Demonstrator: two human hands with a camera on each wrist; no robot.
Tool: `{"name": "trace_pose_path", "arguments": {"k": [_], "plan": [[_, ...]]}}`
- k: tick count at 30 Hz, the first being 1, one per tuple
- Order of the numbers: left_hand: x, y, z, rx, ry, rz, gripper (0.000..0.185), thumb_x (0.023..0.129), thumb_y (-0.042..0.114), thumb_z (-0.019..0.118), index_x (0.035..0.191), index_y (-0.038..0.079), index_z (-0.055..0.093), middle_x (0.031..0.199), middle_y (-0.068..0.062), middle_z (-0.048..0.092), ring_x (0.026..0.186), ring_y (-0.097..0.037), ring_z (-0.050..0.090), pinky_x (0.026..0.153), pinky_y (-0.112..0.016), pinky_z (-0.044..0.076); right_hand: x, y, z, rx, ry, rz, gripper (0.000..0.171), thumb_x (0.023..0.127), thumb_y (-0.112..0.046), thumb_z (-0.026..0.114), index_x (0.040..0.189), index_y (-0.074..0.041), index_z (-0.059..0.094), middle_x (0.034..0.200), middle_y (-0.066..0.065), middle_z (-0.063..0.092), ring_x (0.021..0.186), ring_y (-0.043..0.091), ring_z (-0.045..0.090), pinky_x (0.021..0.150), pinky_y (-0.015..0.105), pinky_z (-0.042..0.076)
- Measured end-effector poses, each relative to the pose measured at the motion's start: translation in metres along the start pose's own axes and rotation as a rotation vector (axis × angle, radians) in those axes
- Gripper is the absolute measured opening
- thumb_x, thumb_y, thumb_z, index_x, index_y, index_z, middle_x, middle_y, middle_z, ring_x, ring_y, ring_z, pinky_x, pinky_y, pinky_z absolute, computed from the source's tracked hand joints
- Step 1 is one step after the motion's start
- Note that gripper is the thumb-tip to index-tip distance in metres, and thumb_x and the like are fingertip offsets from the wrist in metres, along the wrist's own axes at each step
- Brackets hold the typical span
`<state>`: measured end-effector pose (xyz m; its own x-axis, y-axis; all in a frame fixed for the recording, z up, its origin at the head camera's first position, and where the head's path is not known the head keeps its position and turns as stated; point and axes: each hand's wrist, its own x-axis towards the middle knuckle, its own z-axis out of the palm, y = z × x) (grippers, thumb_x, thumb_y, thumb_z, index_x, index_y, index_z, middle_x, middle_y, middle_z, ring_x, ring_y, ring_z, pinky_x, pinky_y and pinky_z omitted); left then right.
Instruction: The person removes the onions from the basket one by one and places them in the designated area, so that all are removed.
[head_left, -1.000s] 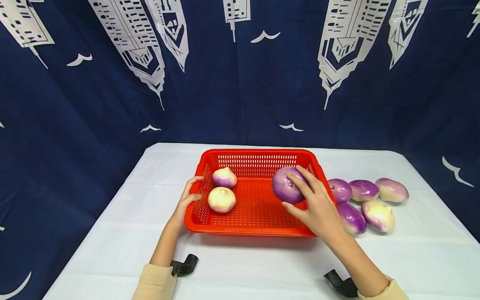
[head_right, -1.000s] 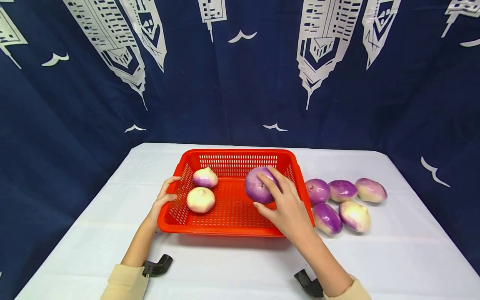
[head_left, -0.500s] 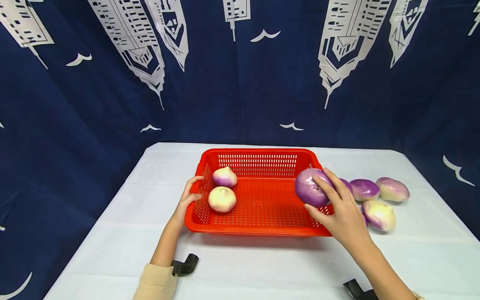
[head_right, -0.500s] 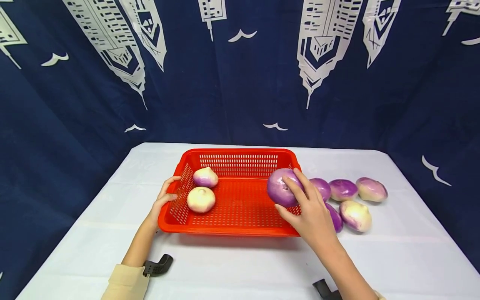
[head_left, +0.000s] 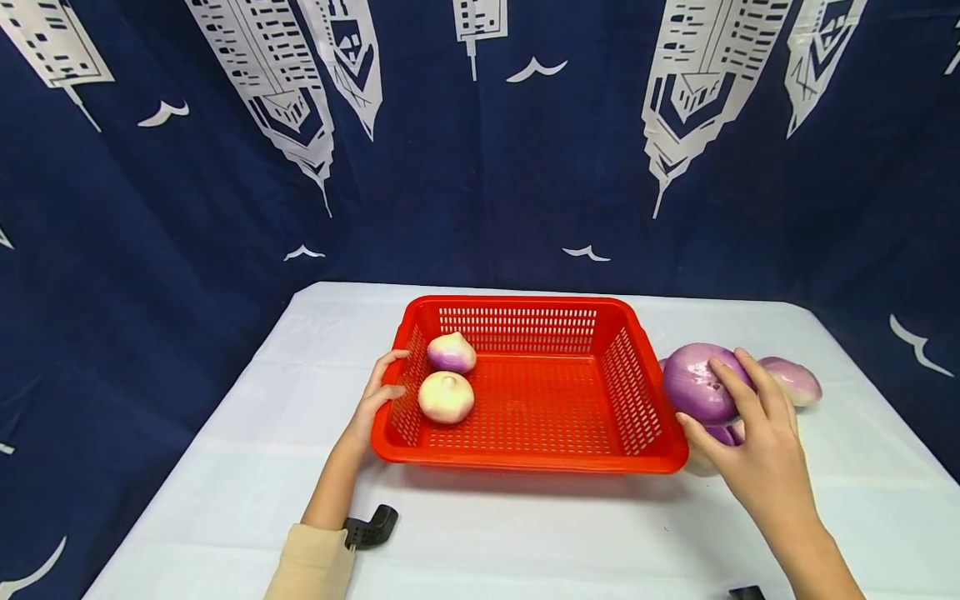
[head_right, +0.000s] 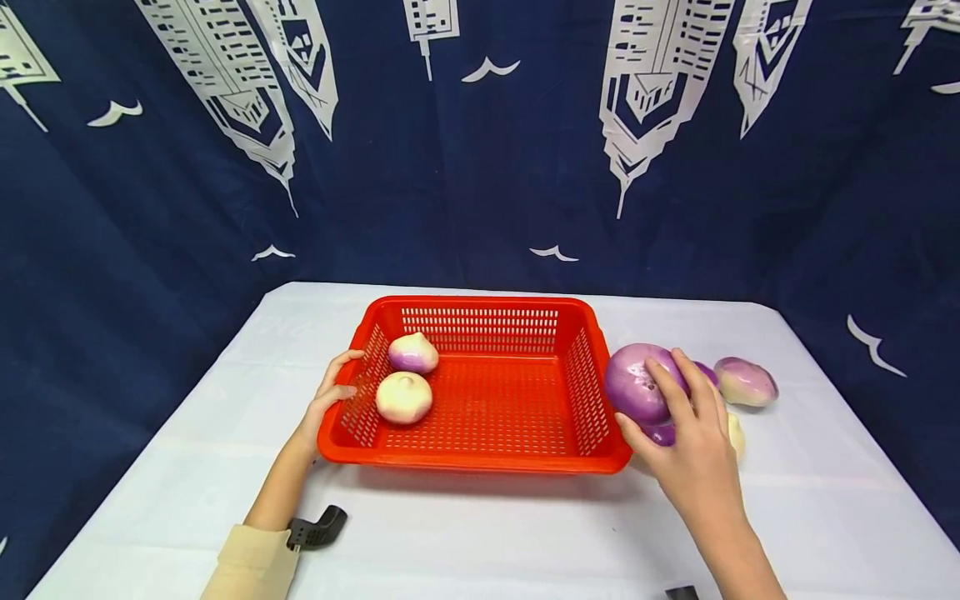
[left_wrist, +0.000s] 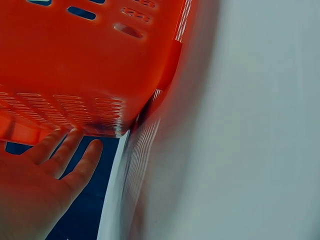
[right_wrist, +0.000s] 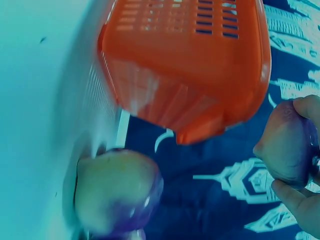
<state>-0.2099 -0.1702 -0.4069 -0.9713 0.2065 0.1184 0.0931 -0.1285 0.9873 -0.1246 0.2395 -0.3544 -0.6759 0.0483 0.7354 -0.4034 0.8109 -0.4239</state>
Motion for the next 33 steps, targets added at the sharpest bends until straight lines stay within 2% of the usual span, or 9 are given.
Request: {"name": "trace_pose_path", "arguments": {"k": [3, 5, 8, 10, 15, 23, 33], "plan": [[0.001, 0.000, 0.000, -0.007, -0.001, -0.002, 0.054, 0.078, 0.003, 0.032, 0.130, 0.010, 0.026, 0.136, -0.014, 0.025, 0.120, -0.030, 0.030, 0.091, -0.033, 0.036, -0.003, 0.007, -0.007, -0.026, 0.000, 0.039, 0.069, 0.077, -0.059, 0.054, 0.129, -0.015, 0.050, 0.139, 0.016, 0.038, 0.121, 0.047, 0.034, 0.090, 0.067, 0.030], [0.001, 0.000, 0.000, -0.011, -0.003, -0.004, 0.054, 0.077, 0.003, 0.032, 0.131, 0.009, 0.026, 0.135, -0.012, 0.026, 0.120, -0.030, 0.030, 0.091, -0.033, 0.036, -0.004, 0.011, -0.012, -0.046, -0.003, 0.083, 0.060, 0.078, -0.039, 0.065, 0.131, -0.014, 0.048, 0.141, 0.015, 0.036, 0.123, 0.046, 0.032, 0.091, 0.066, 0.030], [0.001, 0.000, 0.000, -0.017, -0.007, -0.005, 0.055, 0.077, 0.002, 0.032, 0.131, 0.007, 0.024, 0.134, -0.012, 0.026, 0.119, -0.030, 0.030, 0.091, -0.034, 0.036, -0.005, 0.017, -0.019, -0.073, -0.013, 0.169, 0.068, 0.069, -0.011, 0.073, 0.132, -0.014, 0.046, 0.143, 0.013, 0.032, 0.128, 0.042, 0.028, 0.094, 0.065, 0.028], [0.001, 0.000, 0.000, -0.019, -0.004, -0.004, 0.055, 0.077, 0.002, 0.032, 0.131, 0.007, 0.024, 0.134, -0.012, 0.027, 0.119, -0.030, 0.030, 0.091, -0.034, 0.036, -0.006, 0.023, -0.023, -0.094, -0.022, 0.225, 0.075, 0.065, -0.002, 0.073, 0.133, -0.014, 0.045, 0.145, 0.012, 0.029, 0.130, 0.040, 0.026, 0.096, 0.064, 0.027], [0.001, 0.001, 0.000, -0.013, -0.002, -0.004, 0.055, 0.077, 0.003, 0.032, 0.131, 0.008, 0.025, 0.134, -0.013, 0.027, 0.119, -0.029, 0.030, 0.091, -0.034, 0.035, -0.007, 0.041, -0.033, -0.171, -0.043, 0.299, 0.070, 0.070, -0.009, 0.070, 0.134, -0.012, 0.043, 0.147, 0.013, 0.026, 0.133, 0.039, 0.022, 0.099, 0.064, 0.024], [0.001, -0.001, 0.001, -0.003, 0.002, -0.011, 0.055, 0.077, 0.002, 0.032, 0.131, 0.007, 0.024, 0.134, -0.013, 0.027, 0.119, -0.029, 0.031, 0.091, -0.032, 0.035, -0.011, 0.072, -0.040, -0.330, -0.170, 0.389, 0.070, 0.081, -0.028, 0.064, 0.141, -0.015, 0.030, 0.148, 0.019, 0.018, 0.134, 0.045, 0.016, 0.089, 0.071, 0.023], [0.001, 0.000, 0.001, 0.008, 0.009, 0.001, 0.056, 0.076, 0.002, 0.032, 0.131, 0.006, 0.025, 0.134, -0.013, 0.028, 0.119, -0.031, 0.031, 0.091, -0.033, 0.035, -0.015, 0.110, -0.042, -0.315, -0.250, 0.504, 0.071, 0.085, -0.034, 0.059, 0.141, -0.007, 0.026, 0.148, 0.026, 0.011, 0.132, 0.052, 0.010, 0.094, 0.070, 0.019]]}}
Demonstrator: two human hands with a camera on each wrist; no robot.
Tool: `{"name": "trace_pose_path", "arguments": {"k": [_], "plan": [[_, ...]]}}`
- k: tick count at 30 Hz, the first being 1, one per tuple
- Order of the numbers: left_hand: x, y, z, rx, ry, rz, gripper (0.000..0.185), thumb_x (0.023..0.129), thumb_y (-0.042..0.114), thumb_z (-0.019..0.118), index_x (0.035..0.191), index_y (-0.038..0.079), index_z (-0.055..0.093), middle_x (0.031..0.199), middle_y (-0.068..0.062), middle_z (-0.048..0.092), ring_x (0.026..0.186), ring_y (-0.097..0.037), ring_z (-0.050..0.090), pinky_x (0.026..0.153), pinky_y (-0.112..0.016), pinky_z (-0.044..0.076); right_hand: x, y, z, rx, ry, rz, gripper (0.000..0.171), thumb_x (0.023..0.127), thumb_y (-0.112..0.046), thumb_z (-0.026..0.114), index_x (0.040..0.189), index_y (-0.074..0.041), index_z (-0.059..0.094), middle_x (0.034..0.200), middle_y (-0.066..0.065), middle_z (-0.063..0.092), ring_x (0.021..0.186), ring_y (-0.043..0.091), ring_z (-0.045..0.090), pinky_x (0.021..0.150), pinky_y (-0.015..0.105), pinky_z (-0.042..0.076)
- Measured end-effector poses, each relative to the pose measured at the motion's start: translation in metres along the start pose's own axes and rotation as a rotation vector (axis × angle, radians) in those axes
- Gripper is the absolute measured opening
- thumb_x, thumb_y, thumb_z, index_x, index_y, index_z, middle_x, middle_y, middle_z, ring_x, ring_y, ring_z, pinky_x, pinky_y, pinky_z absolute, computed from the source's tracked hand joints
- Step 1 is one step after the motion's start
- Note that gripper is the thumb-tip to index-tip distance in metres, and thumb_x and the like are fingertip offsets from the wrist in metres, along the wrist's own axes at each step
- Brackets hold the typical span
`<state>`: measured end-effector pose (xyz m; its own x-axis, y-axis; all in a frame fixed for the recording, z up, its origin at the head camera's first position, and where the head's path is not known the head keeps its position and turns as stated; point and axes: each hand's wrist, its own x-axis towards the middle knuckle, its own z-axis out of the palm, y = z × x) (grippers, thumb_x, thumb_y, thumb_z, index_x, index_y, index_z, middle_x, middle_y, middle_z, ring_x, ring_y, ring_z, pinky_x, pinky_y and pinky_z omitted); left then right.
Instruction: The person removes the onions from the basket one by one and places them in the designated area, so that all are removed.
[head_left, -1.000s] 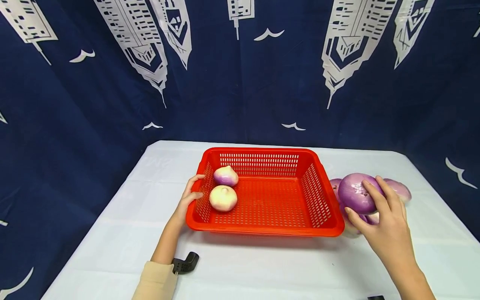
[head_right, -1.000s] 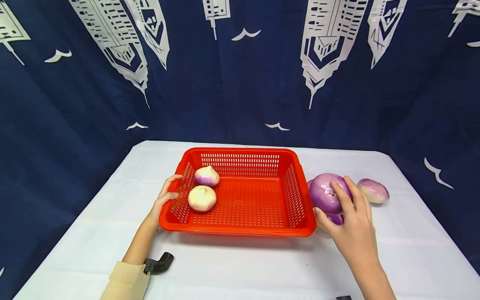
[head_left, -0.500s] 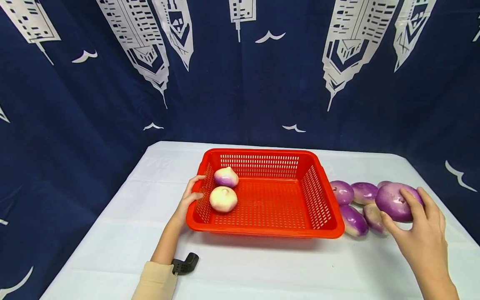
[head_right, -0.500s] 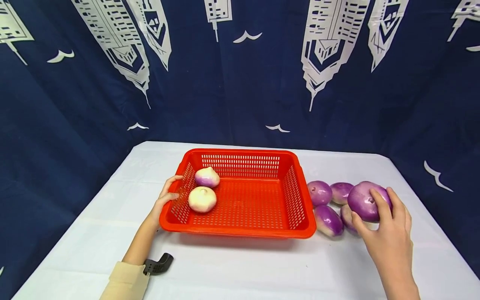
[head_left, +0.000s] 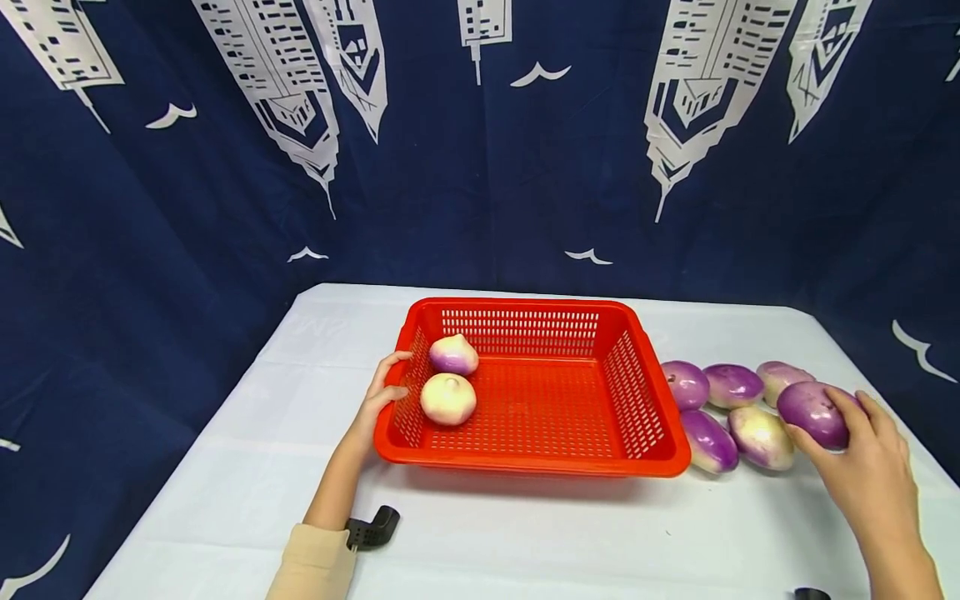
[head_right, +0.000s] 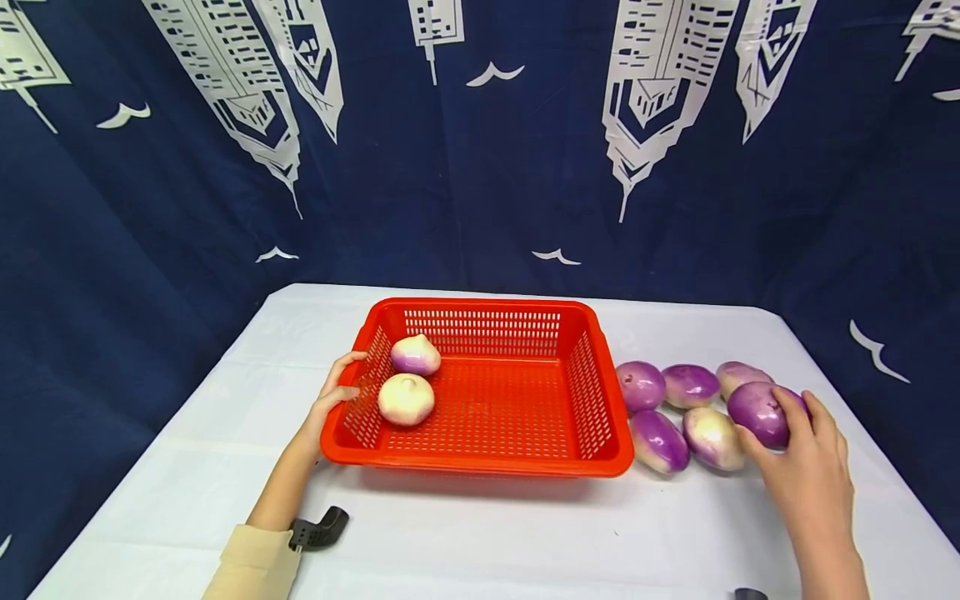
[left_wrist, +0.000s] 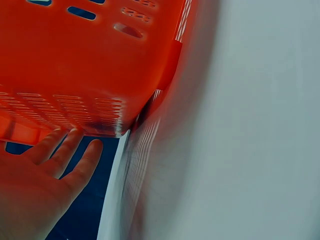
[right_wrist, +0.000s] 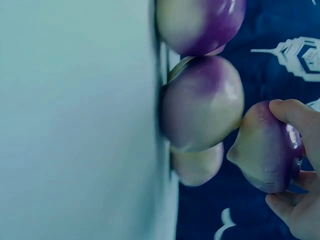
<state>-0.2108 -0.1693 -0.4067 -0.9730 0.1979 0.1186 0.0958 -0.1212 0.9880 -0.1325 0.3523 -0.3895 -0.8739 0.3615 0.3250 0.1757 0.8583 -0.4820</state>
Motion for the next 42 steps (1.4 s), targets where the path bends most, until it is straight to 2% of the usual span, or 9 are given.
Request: {"name": "trace_pose_path", "arguments": {"k": [10, 20, 27, 33, 39, 42], "plan": [[0.001, 0.002, 0.000, 0.002, -0.003, -0.006, 0.056, 0.076, 0.002, 0.033, 0.131, 0.008, 0.025, 0.135, -0.012, 0.027, 0.120, -0.029, 0.030, 0.091, -0.033, 0.035, 0.007, 0.020, 0.003, 0.043, -0.029, 0.089, 0.071, 0.086, -0.033, 0.056, 0.142, -0.004, 0.022, 0.147, 0.028, 0.007, 0.133, 0.051, 0.007, 0.098, 0.068, 0.016], [0.002, 0.003, -0.001, 0.000, -0.011, 0.004, 0.056, 0.077, 0.002, 0.032, 0.132, 0.006, 0.023, 0.135, -0.014, 0.026, 0.119, -0.030, 0.030, 0.092, -0.036, 0.035, 0.010, 0.039, 0.012, 0.071, -0.109, 0.076, 0.072, 0.087, -0.035, 0.054, 0.140, 0.003, 0.022, 0.143, 0.036, 0.007, 0.132, 0.052, 0.006, 0.100, 0.066, 0.012], [0.001, 0.000, -0.002, 0.007, -0.003, -0.007, 0.056, 0.077, 0.003, 0.032, 0.131, 0.007, 0.024, 0.135, -0.013, 0.027, 0.119, -0.029, 0.031, 0.091, -0.034, 0.036, 0.009, 0.051, 0.018, 0.084, -0.123, 0.040, 0.070, 0.087, -0.034, 0.053, 0.139, 0.004, 0.023, 0.141, 0.038, 0.008, 0.132, 0.052, 0.005, 0.100, 0.067, 0.011], [0.000, 0.000, -0.002, -0.012, -0.011, -0.009, 0.055, 0.077, 0.003, 0.032, 0.131, 0.009, 0.026, 0.135, -0.013, 0.026, 0.119, -0.030, 0.030, 0.089, -0.033, 0.037, 0.009, 0.053, 0.018, 0.094, -0.151, 0.040, 0.068, 0.089, -0.034, 0.047, 0.141, 0.000, 0.020, 0.145, 0.032, -0.002, 0.132, 0.053, -0.001, 0.098, 0.069, 0.008], [0.000, 0.000, -0.001, -0.005, -0.005, -0.002, 0.055, 0.077, 0.003, 0.032, 0.131, 0.007, 0.025, 0.135, -0.013, 0.027, 0.119, -0.030, 0.030, 0.090, -0.032, 0.036, 0.009, 0.049, 0.016, 0.076, -0.143, 0.048, 0.064, 0.091, -0.032, 0.045, 0.141, 0.000, 0.021, 0.147, 0.030, -0.003, 0.132, 0.054, -0.002, 0.098, 0.069, 0.009], [0.000, 0.000, -0.001, -0.006, -0.005, -0.002, 0.055, 0.077, 0.003, 0.032, 0.131, 0.008, 0.025, 0.135, -0.013, 0.026, 0.120, -0.031, 0.030, 0.090, -0.033, 0.036, 0.008, 0.045, 0.015, 0.047, -0.130, 0.039, 0.064, 0.091, -0.032, 0.045, 0.141, 0.000, 0.021, 0.147, 0.029, -0.003, 0.131, 0.054, -0.001, 0.101, 0.067, 0.004]]}}
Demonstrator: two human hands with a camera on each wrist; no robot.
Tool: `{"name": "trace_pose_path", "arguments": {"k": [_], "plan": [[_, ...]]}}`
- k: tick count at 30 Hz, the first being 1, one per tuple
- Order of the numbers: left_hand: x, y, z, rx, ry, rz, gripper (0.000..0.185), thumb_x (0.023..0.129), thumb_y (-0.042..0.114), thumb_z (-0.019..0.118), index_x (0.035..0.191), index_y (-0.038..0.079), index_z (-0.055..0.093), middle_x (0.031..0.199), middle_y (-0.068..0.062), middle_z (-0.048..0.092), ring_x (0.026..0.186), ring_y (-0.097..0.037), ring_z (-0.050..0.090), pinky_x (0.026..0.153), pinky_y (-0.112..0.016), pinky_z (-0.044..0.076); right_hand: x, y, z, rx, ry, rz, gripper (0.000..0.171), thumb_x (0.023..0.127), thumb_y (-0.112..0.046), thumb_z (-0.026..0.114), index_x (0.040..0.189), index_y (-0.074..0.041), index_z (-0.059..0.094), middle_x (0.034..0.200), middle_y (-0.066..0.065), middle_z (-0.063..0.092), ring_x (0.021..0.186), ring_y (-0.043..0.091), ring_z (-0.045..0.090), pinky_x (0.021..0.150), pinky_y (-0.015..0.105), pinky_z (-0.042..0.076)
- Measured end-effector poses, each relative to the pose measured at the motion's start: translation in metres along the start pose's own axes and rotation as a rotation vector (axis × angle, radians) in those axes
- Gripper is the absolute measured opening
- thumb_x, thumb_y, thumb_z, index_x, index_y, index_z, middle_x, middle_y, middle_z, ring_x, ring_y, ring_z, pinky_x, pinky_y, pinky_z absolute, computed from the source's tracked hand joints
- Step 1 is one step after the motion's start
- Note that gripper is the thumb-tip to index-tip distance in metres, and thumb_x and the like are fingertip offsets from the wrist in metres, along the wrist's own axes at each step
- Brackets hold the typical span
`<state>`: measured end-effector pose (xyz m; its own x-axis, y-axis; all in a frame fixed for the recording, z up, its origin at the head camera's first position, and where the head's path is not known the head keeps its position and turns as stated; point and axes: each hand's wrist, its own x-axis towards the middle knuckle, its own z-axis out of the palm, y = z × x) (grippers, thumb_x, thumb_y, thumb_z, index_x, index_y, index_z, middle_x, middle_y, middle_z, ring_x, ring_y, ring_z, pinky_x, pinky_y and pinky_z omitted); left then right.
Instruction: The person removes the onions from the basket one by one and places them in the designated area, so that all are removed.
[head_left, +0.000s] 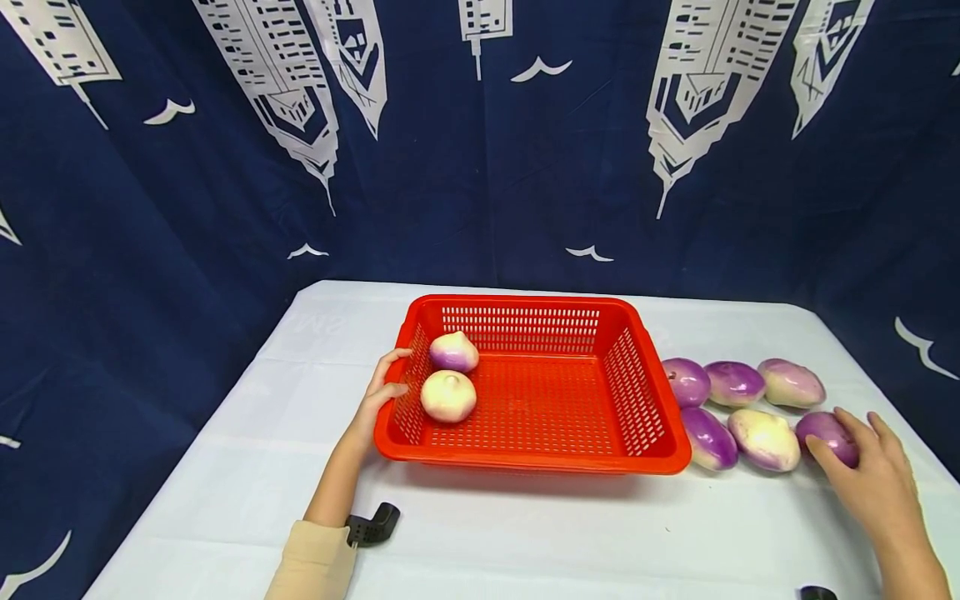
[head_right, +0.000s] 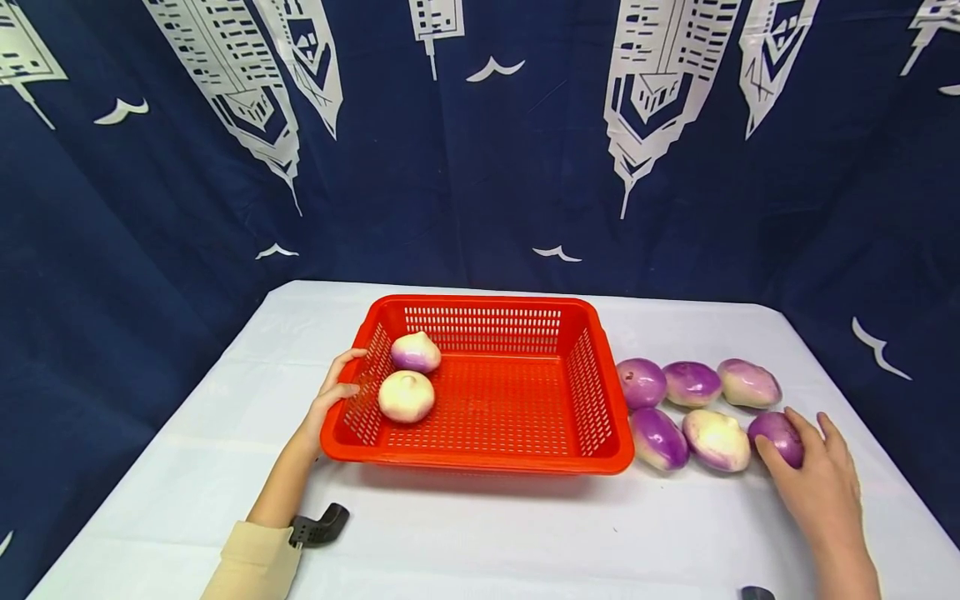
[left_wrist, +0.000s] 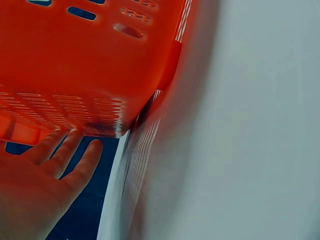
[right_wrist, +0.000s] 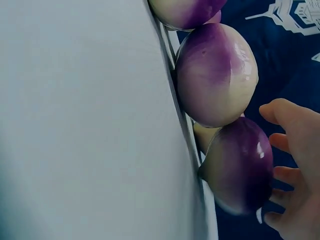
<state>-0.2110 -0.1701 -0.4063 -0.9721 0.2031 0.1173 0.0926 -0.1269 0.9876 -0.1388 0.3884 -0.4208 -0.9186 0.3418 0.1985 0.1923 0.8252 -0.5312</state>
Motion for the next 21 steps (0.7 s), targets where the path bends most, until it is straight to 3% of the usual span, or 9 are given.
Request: {"name": "trace_pose_path", "arguments": {"k": [6, 11, 21], "plan": [[-0.001, 0.001, 0.001, 0.002, -0.002, 0.002, 0.055, 0.077, 0.003, 0.032, 0.131, 0.007, 0.025, 0.135, -0.014, 0.026, 0.120, -0.033, 0.029, 0.090, -0.034, 0.036, -0.004, -0.009, -0.002, -0.039, 0.040, -0.074, 0.065, 0.090, -0.035, 0.047, 0.139, 0.001, 0.025, 0.148, 0.028, 0.002, 0.133, 0.051, 0.000, 0.104, 0.062, -0.009], [-0.001, 0.000, 0.001, 0.008, 0.003, 0.008, 0.055, 0.077, 0.002, 0.032, 0.131, 0.007, 0.025, 0.134, -0.012, 0.027, 0.119, -0.031, 0.030, 0.090, -0.032, 0.036, -0.010, -0.024, -0.002, -0.036, 0.078, -0.143, 0.061, 0.090, -0.033, 0.047, 0.138, 0.001, 0.030, 0.147, 0.028, 0.009, 0.137, 0.042, 0.002, 0.105, 0.060, -0.010], [-0.001, 0.000, 0.001, 0.018, 0.009, 0.012, 0.054, 0.077, 0.002, 0.032, 0.130, 0.009, 0.027, 0.134, -0.012, 0.028, 0.119, -0.030, 0.031, 0.089, -0.031, 0.037, -0.024, -0.062, -0.009, 0.005, 0.111, -0.230, 0.057, 0.090, -0.028, 0.048, 0.137, -0.001, 0.033, 0.147, 0.025, 0.018, 0.137, 0.042, 0.010, 0.108, 0.055, -0.009]]}}
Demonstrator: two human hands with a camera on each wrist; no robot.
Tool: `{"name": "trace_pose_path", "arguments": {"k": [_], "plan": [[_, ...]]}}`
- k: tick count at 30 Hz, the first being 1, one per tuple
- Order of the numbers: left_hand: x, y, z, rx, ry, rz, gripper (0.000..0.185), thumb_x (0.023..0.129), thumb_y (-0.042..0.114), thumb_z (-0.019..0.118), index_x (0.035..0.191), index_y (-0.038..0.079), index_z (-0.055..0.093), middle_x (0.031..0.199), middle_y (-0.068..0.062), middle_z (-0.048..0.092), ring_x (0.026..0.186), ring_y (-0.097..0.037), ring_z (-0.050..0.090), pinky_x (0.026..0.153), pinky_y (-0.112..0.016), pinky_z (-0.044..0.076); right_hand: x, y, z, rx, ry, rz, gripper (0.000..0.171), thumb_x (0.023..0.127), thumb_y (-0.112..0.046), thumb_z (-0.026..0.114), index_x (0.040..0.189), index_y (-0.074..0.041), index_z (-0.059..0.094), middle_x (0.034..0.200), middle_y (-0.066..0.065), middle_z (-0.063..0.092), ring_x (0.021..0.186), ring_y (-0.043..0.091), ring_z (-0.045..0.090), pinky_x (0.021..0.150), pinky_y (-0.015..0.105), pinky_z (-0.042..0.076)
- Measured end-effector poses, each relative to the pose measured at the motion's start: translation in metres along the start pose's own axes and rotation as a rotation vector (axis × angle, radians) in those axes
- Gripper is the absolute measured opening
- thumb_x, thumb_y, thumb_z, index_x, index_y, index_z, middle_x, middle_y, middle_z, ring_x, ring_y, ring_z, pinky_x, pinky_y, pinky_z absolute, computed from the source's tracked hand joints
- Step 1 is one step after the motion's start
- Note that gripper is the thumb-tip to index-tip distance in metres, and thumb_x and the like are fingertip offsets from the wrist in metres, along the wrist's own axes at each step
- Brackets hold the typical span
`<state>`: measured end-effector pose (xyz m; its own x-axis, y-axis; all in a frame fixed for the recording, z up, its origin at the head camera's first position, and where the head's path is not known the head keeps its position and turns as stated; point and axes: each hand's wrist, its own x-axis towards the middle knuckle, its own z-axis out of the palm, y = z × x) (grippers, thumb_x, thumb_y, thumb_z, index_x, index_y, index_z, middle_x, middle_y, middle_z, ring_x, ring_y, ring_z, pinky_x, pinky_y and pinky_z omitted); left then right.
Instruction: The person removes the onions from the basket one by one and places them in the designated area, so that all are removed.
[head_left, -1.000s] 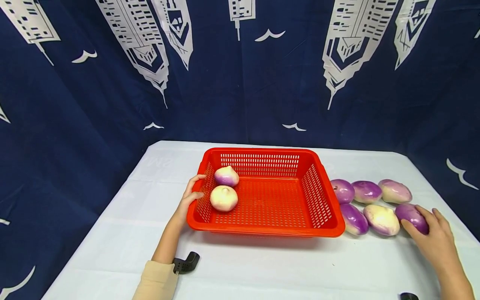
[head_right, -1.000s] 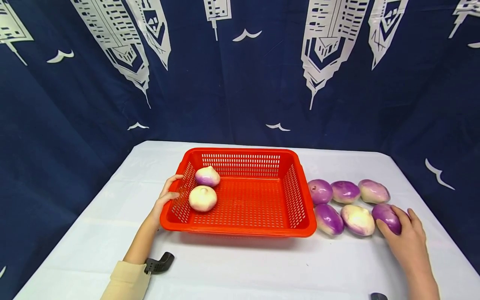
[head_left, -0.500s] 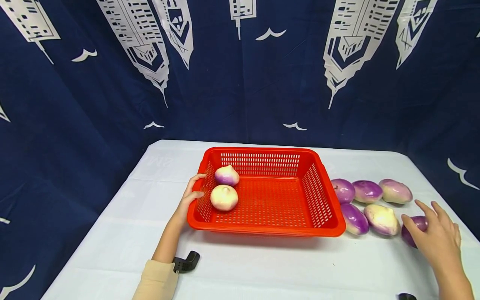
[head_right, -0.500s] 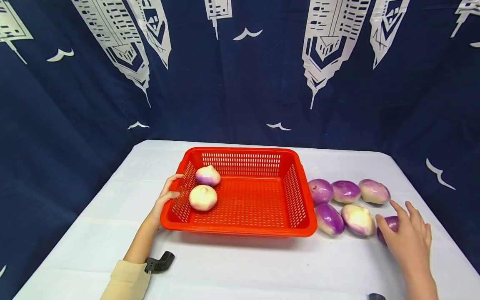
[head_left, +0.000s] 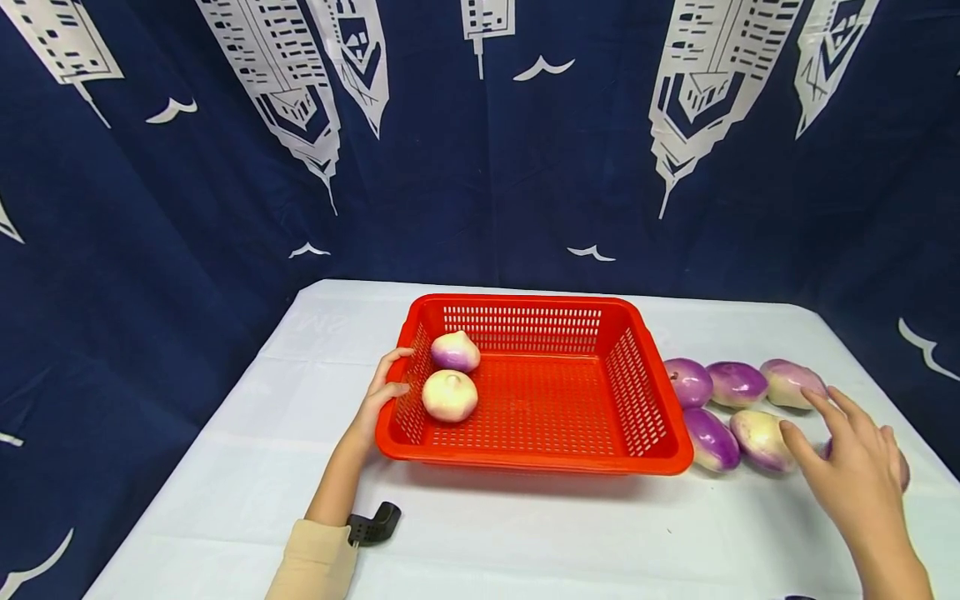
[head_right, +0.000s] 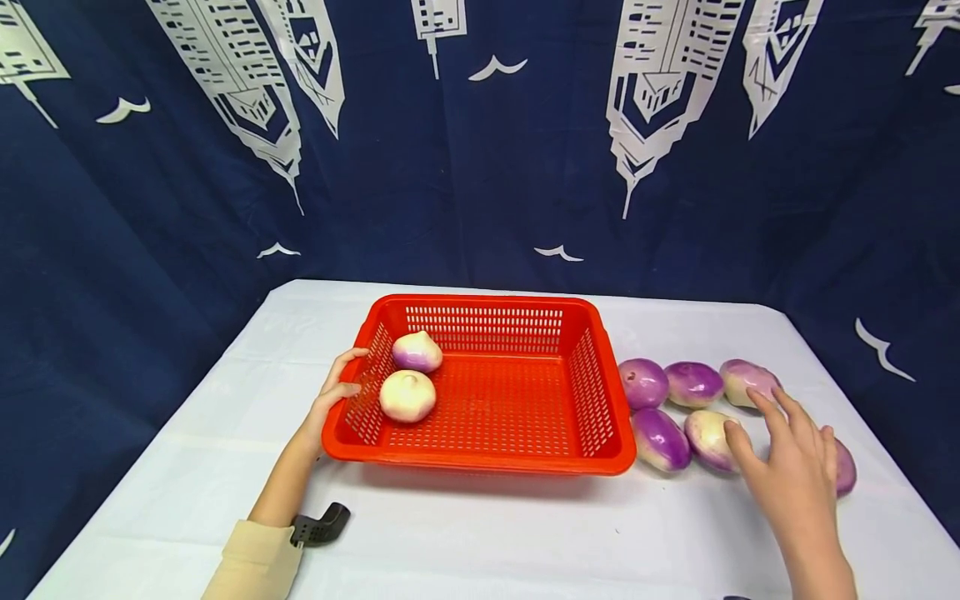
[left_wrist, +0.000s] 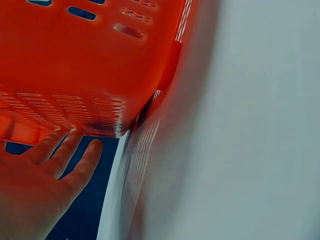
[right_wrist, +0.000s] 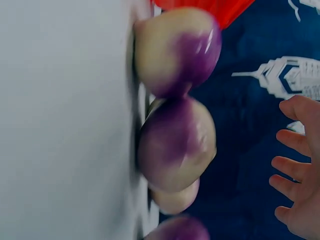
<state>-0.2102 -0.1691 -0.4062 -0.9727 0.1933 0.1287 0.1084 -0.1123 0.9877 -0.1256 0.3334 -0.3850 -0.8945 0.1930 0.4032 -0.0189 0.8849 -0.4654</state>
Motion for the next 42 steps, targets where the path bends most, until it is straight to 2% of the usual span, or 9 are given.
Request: {"name": "trace_pose_path", "arguments": {"k": [9, 15, 19, 25, 28, 32, 36, 42], "plan": [[-0.001, 0.000, 0.000, 0.005, 0.003, -0.007, 0.055, 0.077, 0.003, 0.033, 0.131, 0.008, 0.026, 0.135, -0.012, 0.028, 0.119, -0.029, 0.031, 0.090, -0.032, 0.036, -0.006, -0.029, -0.002, 0.045, -0.025, -0.068, 0.057, 0.090, -0.026, 0.050, 0.140, -0.007, 0.032, 0.144, 0.026, 0.023, 0.135, 0.045, 0.014, 0.109, 0.053, -0.008], [-0.001, 0.001, 0.001, 0.001, -0.002, -0.013, 0.055, 0.077, 0.003, 0.033, 0.131, 0.008, 0.026, 0.135, -0.012, 0.027, 0.119, -0.030, 0.031, 0.090, -0.032, 0.036, -0.009, -0.050, -0.002, 0.081, -0.029, -0.098, 0.059, 0.088, -0.026, 0.054, 0.140, -0.008, 0.033, 0.143, 0.025, 0.027, 0.135, 0.043, 0.015, 0.110, 0.051, -0.007], [0.000, 0.001, 0.001, -0.005, -0.002, -0.008, 0.056, 0.076, 0.002, 0.032, 0.131, 0.007, 0.025, 0.135, -0.012, 0.027, 0.120, -0.031, 0.030, 0.090, -0.032, 0.036, -0.010, -0.062, -0.002, 0.135, -0.018, -0.154, 0.057, 0.087, -0.021, 0.056, 0.139, -0.010, 0.035, 0.143, 0.023, 0.030, 0.135, 0.041, 0.017, 0.112, 0.048, -0.006], [0.001, 0.001, 0.001, -0.007, -0.002, -0.005, 0.055, 0.077, 0.002, 0.032, 0.131, 0.006, 0.025, 0.133, -0.012, 0.028, 0.119, -0.030, 0.031, 0.090, -0.032, 0.036, -0.009, -0.081, -0.004, 0.203, -0.019, -0.223, 0.059, 0.084, -0.016, 0.060, 0.139, -0.014, 0.037, 0.142, 0.021, 0.033, 0.134, 0.041, 0.020, 0.111, 0.051, -0.001], [0.000, 0.001, 0.001, -0.011, 0.001, -0.003, 0.055, 0.077, 0.001, 0.032, 0.131, 0.006, 0.025, 0.133, -0.012, 0.029, 0.119, -0.031, 0.031, 0.091, -0.033, 0.036, -0.007, -0.093, -0.004, 0.228, -0.009, -0.272, 0.059, 0.083, -0.015, 0.061, 0.138, -0.014, 0.039, 0.140, 0.020, 0.037, 0.132, 0.041, 0.025, 0.113, 0.044, 0.000], [0.000, 0.001, 0.000, -0.014, 0.001, -0.005, 0.055, 0.076, 0.002, 0.032, 0.131, 0.006, 0.025, 0.133, -0.013, 0.028, 0.118, -0.030, 0.031, 0.091, -0.033, 0.035, -0.001, -0.109, -0.004, 0.251, -0.002, -0.333, 0.059, 0.082, -0.013, 0.063, 0.136, -0.016, 0.041, 0.138, 0.019, 0.040, 0.127, 0.041, 0.033, 0.114, 0.041, 0.003], [0.000, 0.001, 0.000, -0.008, -0.001, -0.004, 0.055, 0.077, 0.002, 0.032, 0.131, 0.006, 0.026, 0.133, -0.012, 0.028, 0.118, -0.030, 0.031, 0.091, -0.033, 0.035, 0.005, -0.123, -0.003, 0.247, -0.005, -0.369, 0.060, 0.080, -0.013, 0.064, 0.136, -0.018, 0.042, 0.137, 0.016, 0.042, 0.124, 0.040, 0.036, 0.114, 0.041, 0.007], [0.001, 0.001, 0.000, -0.009, -0.001, 0.004, 0.055, 0.077, 0.002, 0.032, 0.131, 0.005, 0.025, 0.133, -0.013, 0.029, 0.118, -0.030, 0.031, 0.093, -0.035, 0.034, 0.015, -0.140, 0.000, 0.260, -0.022, -0.427, 0.061, 0.080, -0.015, 0.065, 0.136, -0.015, 0.041, 0.137, 0.015, 0.043, 0.123, 0.037, 0.038, 0.113, 0.043, 0.010]]}}
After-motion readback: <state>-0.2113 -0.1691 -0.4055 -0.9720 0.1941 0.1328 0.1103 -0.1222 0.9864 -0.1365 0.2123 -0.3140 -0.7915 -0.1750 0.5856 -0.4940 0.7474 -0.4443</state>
